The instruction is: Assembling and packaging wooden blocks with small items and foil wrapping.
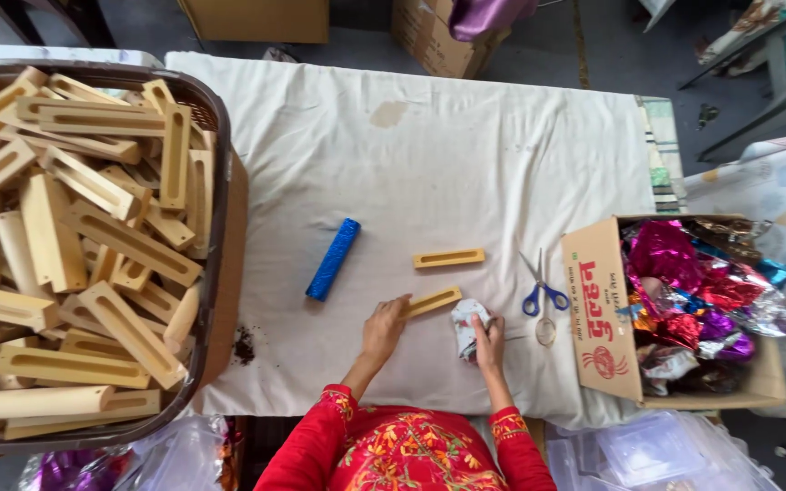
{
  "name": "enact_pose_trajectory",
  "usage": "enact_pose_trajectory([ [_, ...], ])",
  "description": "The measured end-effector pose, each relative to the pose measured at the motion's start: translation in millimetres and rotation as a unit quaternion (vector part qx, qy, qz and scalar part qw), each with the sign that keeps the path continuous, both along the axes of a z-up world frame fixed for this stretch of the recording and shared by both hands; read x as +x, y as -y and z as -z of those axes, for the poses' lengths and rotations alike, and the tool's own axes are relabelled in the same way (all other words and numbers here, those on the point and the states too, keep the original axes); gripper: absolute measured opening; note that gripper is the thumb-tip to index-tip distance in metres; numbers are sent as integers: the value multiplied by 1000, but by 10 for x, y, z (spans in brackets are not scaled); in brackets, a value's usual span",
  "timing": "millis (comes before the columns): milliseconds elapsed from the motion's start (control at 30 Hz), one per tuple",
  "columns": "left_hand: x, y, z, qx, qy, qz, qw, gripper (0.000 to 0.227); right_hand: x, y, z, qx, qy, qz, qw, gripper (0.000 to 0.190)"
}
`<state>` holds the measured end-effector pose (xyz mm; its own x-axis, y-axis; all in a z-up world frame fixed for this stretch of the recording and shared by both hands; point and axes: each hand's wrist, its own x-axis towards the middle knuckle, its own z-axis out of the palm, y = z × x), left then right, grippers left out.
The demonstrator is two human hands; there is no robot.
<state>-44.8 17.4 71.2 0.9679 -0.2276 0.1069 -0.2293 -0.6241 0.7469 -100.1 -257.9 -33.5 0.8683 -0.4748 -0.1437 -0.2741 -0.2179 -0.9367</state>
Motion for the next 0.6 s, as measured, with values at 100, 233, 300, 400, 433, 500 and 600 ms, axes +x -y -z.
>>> enact_pose_trajectory([
  [100,-21,164,-56,-70,-50,-23,996,59,94,28,-115,-147,-33,34,988,34],
  [233,-26,123,206,-217,-168,-80,958,70,278,-468,-798,-273,79,23,959,38],
  [300,-49,110,369,-216,-161,-65,961,64,260,-804,-974,-309,119,-65,941,41],
  [400,-33,86,463,-228,-159,-54,959,58,190,-983,-907,-352,148,-208,901,41],
  [433,-26,62,473,-241,-162,-61,955,57,151,-1003,-824,-361,143,-265,883,39],
  [500,-31,68,373,-238,-181,-61,952,60,232,-728,-590,-401,152,-278,860,31],
  [600,-108,59,404,-259,-208,-62,941,60,379,-464,-808,-444,155,-279,837,31],
])
